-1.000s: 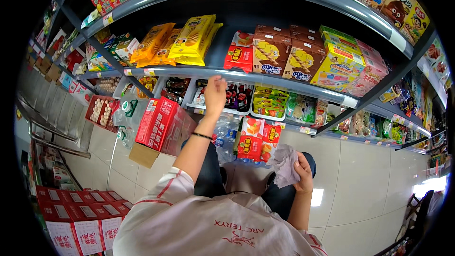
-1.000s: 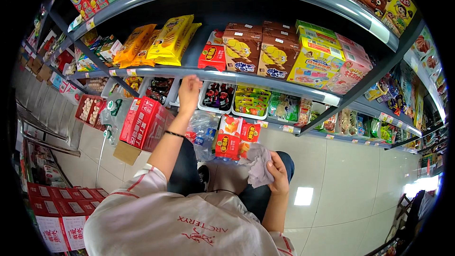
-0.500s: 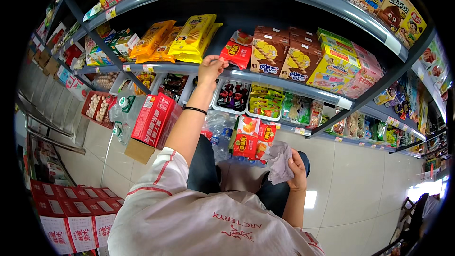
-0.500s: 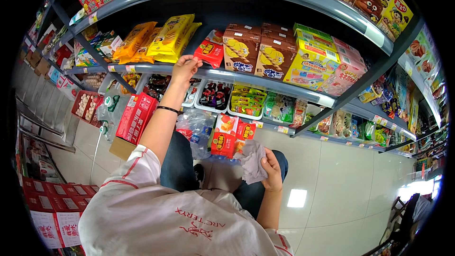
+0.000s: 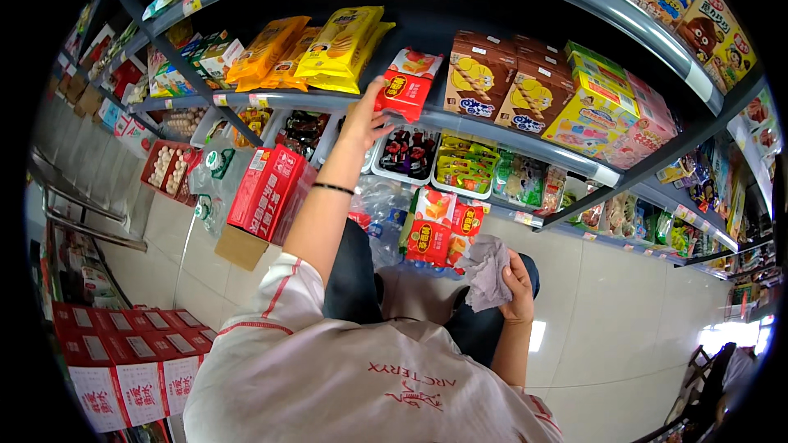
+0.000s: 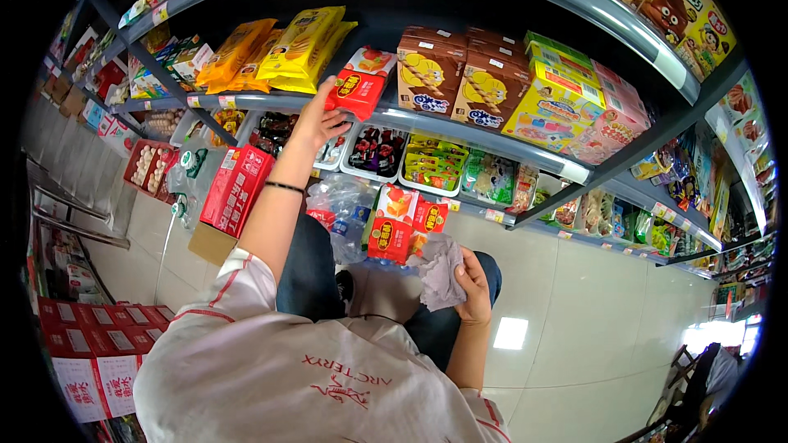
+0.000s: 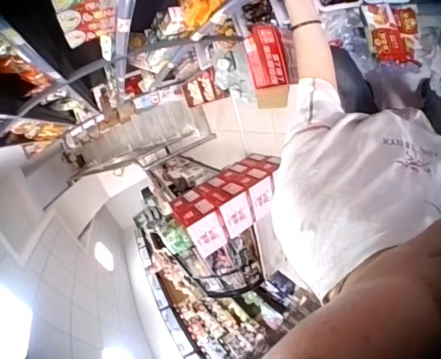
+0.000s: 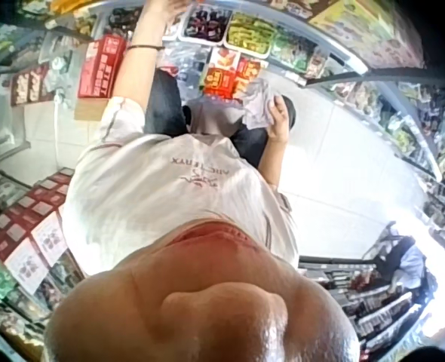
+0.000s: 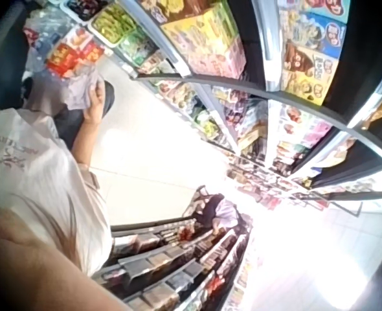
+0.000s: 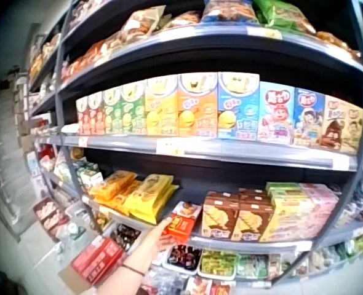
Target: The person sits on the floor in a store aisle and wipes the packaging of various snack items with a cloth. They pick up individual packages from the shelf, wipe them, and place them back on the shelf.
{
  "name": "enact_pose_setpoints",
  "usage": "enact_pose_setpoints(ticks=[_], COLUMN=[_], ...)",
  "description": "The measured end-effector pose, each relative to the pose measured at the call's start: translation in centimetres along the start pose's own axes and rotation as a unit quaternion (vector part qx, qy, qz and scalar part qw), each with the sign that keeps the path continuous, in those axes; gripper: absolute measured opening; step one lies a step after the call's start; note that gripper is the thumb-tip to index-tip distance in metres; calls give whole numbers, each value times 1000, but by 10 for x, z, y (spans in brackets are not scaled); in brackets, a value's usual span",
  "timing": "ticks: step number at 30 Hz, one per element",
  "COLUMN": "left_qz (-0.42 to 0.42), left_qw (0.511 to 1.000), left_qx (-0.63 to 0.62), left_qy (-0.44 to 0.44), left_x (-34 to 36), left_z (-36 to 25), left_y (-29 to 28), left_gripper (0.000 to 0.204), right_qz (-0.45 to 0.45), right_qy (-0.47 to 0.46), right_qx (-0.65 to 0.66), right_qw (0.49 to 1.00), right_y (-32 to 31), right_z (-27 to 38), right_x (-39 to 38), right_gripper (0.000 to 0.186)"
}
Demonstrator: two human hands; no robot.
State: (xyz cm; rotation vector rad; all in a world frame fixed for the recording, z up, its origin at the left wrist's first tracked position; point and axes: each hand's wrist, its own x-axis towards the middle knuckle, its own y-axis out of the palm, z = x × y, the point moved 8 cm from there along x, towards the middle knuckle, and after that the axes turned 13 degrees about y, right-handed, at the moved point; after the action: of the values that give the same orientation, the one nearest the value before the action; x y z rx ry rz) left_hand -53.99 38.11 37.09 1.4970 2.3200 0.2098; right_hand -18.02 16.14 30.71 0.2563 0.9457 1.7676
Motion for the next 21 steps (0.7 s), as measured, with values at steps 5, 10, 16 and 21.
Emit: enact_pose_setpoints(ticks=[5, 10, 16, 21], left_qz=[77, 110, 141, 240], left_qw=[986, 969, 898, 902], left_qx=[-136, -214, -412, -347], left_qy=[-59, -48, -63, -94], left_x=[21, -30, -134, -194], left_z=[10, 9, 32, 47], left_y=[11, 10, -23, -37], left_gripper=[45, 37, 50, 71], right_qz=[-1, -14, -9, -75], right_qy=[6, 7, 18, -26], right_qx=[13, 12, -9, -19], right_qw=[1000, 1000, 1000, 997], right_y=[4, -3, 1, 26], right_z=[1, 0, -3, 5], right_x=[0, -1, 0, 12], right_gripper=[48, 48, 47, 48])
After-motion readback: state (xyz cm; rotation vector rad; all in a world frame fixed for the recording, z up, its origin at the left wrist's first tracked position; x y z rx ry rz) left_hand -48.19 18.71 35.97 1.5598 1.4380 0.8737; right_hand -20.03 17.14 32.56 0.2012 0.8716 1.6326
